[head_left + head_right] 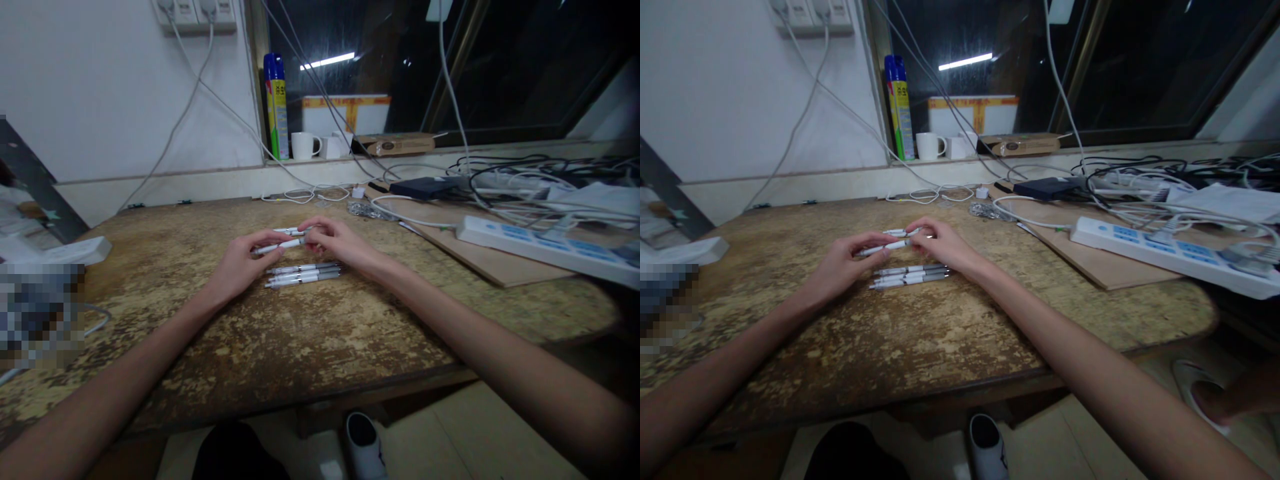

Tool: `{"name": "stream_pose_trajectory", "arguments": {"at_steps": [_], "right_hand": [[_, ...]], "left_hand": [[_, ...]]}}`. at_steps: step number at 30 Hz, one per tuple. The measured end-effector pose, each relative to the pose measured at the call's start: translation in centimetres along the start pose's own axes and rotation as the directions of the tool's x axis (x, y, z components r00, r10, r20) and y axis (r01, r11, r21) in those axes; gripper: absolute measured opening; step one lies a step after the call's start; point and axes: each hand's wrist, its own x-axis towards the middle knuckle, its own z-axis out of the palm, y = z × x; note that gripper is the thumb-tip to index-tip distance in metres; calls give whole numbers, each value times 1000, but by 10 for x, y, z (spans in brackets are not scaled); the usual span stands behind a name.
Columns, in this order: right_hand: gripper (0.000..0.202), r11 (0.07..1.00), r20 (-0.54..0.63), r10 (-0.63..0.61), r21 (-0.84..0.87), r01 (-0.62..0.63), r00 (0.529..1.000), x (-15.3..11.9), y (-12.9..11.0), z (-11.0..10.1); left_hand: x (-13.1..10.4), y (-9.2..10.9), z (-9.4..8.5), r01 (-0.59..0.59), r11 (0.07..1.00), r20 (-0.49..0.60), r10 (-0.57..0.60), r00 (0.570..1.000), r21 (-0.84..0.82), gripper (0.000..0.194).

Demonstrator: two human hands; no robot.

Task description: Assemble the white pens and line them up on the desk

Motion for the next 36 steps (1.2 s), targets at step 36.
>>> {"name": "stream_pose_trajectory", "arguments": {"at_steps": [36], "right_hand": [[21,962,207,18,263,-74,978,-8,-12,6]], "left_hand": [[8,-15,-2,220,817,-86,-311,946,-534,35]]}}
